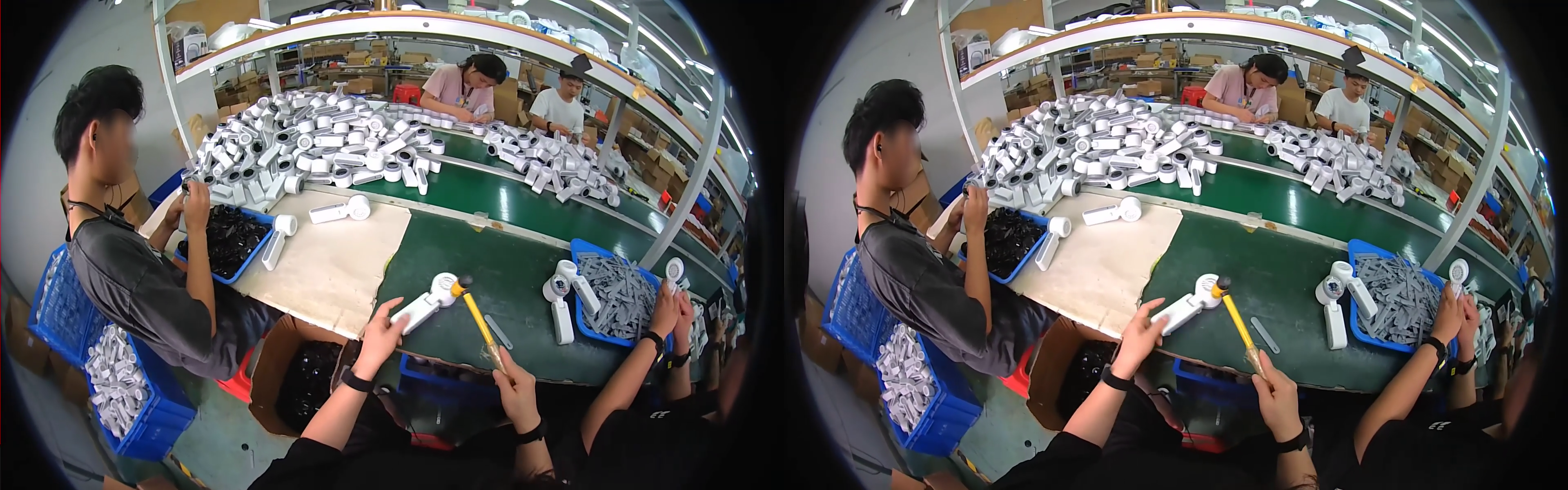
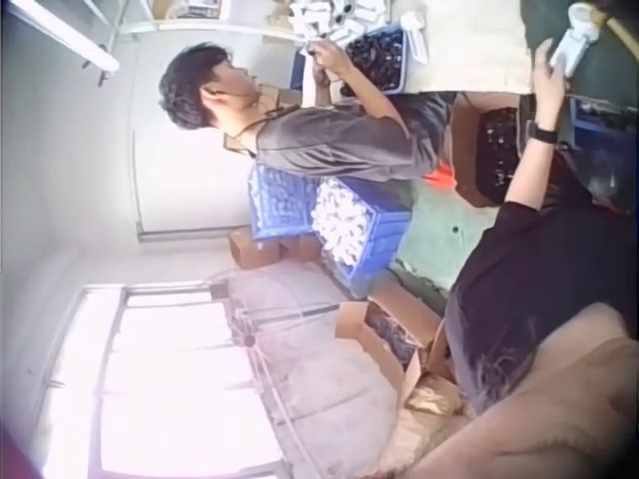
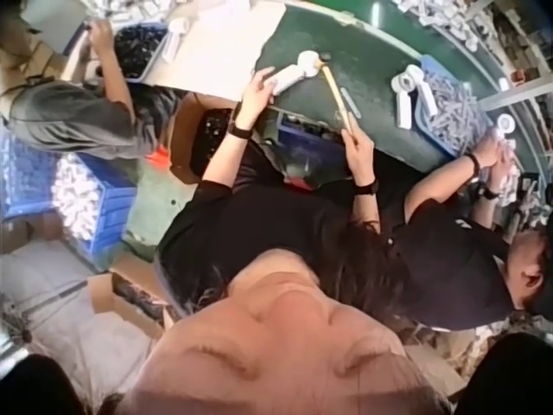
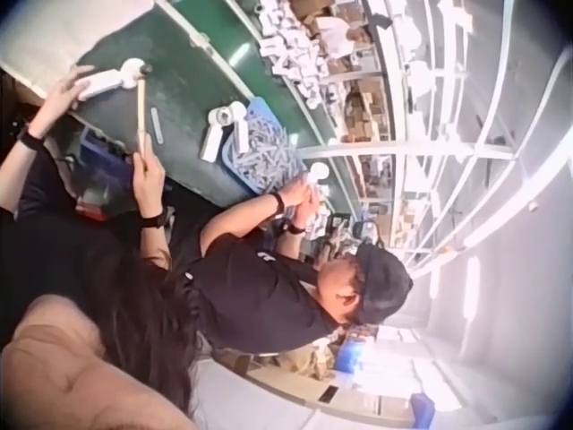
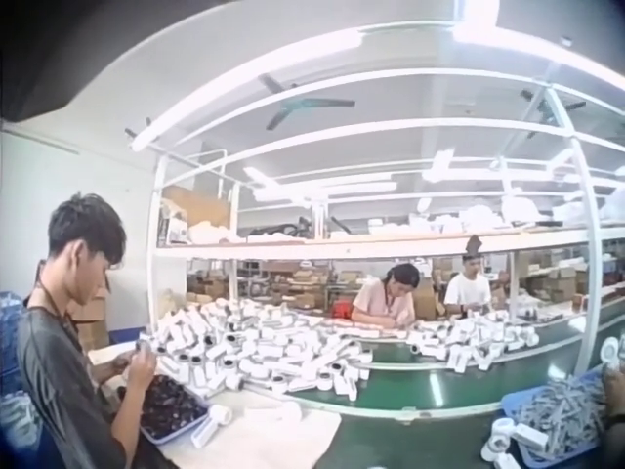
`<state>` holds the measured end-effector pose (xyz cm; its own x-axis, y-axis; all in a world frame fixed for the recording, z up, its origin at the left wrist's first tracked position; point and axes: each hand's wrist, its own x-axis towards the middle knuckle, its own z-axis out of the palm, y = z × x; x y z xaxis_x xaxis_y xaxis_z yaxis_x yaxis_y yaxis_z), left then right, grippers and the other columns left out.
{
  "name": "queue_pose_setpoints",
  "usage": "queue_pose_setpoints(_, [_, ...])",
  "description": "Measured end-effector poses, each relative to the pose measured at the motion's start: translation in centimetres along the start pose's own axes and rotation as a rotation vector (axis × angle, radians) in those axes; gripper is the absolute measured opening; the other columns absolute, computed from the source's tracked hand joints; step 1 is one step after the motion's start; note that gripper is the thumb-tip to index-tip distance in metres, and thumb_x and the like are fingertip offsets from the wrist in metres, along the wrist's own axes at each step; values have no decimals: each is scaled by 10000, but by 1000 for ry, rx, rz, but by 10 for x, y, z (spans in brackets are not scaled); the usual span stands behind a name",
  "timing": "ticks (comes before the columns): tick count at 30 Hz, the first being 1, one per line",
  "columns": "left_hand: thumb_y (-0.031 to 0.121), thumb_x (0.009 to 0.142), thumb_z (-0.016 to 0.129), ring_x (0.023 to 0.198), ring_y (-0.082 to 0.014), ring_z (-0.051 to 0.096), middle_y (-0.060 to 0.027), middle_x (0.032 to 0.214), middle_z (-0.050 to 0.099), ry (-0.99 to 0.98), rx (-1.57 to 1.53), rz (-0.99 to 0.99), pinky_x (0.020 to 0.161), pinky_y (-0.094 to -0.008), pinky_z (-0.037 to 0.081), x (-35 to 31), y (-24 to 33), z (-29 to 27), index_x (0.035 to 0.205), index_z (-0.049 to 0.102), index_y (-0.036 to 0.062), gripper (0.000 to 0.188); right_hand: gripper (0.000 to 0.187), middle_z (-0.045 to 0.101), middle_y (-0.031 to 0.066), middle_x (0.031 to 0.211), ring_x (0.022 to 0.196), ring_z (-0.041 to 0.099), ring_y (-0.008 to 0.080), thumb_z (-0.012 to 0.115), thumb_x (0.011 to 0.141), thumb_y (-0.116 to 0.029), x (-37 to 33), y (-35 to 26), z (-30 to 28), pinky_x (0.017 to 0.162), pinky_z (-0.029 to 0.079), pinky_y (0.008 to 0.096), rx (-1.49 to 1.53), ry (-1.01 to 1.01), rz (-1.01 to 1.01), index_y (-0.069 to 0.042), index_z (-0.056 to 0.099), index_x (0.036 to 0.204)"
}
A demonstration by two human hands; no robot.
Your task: The person picks up a white fan component, places a grey plastic strip onto it, and strikes the strip with a yellow hammer. They then set the assembled component aside and repeat the process with another fan.
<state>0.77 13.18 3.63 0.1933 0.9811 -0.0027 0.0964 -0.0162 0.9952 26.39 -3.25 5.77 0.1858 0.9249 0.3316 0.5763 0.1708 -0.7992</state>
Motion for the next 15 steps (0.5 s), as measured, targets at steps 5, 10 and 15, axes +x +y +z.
queue_pose_setpoints(5, [252,959,670,650,-84,560,-12,760,595,-100,-547,-160,572,-240,438,-9,-5,-12,1400,479,27,531,529,569,-58,760,651,488,40,627,901,6,-10,-12,5,621,410,204,254,-13,215,-31,531,1420])
queue_pose_setpoints(10, [301,852,780,714,-218,629,-83,839,644,370,513,332,691,-326,527,-13,-16,-7,1175,644,41,436,533,604,8,799,692,525,95,650,890,6,4,-22,16,670,461,244,111,-115,-22,-3,527,1408])
queue_pose_setpoints(15, [250,812,790,761,-290,639,-97,873,643,486,607,387,695,-380,525,-7,-21,-9,1014,730,83,269,512,607,133,820,672,571,232,656,899,-35,16,-40,31,665,481,304,22,-77,-173,-71,556,1400])
